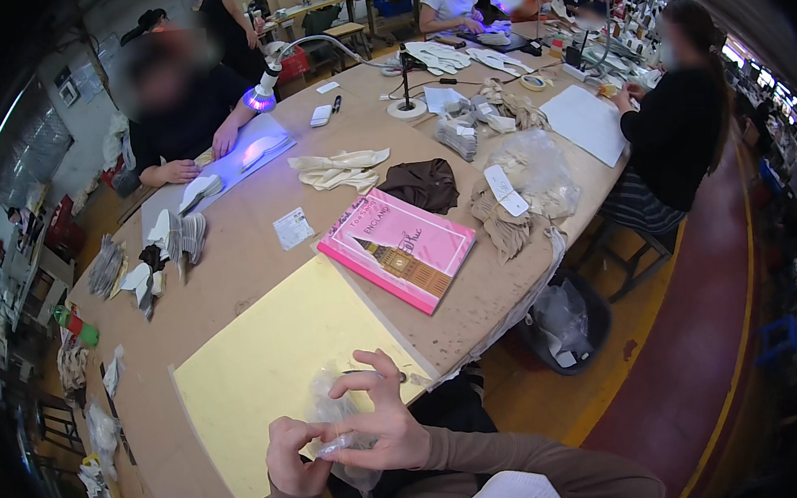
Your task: The person receives a small wrapped item at a sewing station, then moves to a packing table and places multiple small white packets into a clear plastic bag. The person seals the bag and sets it aside.
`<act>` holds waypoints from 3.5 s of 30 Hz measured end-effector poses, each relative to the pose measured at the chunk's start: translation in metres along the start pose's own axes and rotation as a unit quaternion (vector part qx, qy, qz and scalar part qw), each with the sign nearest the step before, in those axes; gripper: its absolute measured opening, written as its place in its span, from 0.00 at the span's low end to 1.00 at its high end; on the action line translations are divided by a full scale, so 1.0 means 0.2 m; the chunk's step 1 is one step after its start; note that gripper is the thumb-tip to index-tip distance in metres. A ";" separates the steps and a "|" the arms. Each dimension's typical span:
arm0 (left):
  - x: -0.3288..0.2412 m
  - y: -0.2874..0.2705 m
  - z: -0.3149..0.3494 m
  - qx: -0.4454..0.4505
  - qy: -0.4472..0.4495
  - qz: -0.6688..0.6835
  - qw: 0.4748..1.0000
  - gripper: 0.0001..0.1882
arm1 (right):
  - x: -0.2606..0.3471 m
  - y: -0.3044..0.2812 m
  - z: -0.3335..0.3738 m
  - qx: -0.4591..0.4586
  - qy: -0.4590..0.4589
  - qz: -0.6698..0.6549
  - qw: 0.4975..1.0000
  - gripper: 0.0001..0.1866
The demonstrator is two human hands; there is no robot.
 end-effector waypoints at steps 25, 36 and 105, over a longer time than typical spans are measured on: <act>0.21 0.28 0.28 0.045 -0.076 0.048 0.995 0.43 | -0.24 -0.07 0.11 -0.131 0.035 -0.242 0.961 0.35; 0.32 0.15 0.33 -0.134 -0.136 0.157 0.969 0.32 | -0.58 0.28 0.35 0.104 0.221 -0.142 0.959 0.50; 0.64 0.23 0.45 -0.215 -0.278 0.127 0.928 0.08 | -0.61 0.04 -0.17 0.146 -0.108 0.226 0.957 0.12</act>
Point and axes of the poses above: each hand's wrist, its own z-axis away from the middle knuckle, its own y-axis out of the palm, x = y × z, the point moved 9 cm from there along -z, towards the middle knuckle, and after that the axes turned 13 degrees about y, right-handed, at the moved point
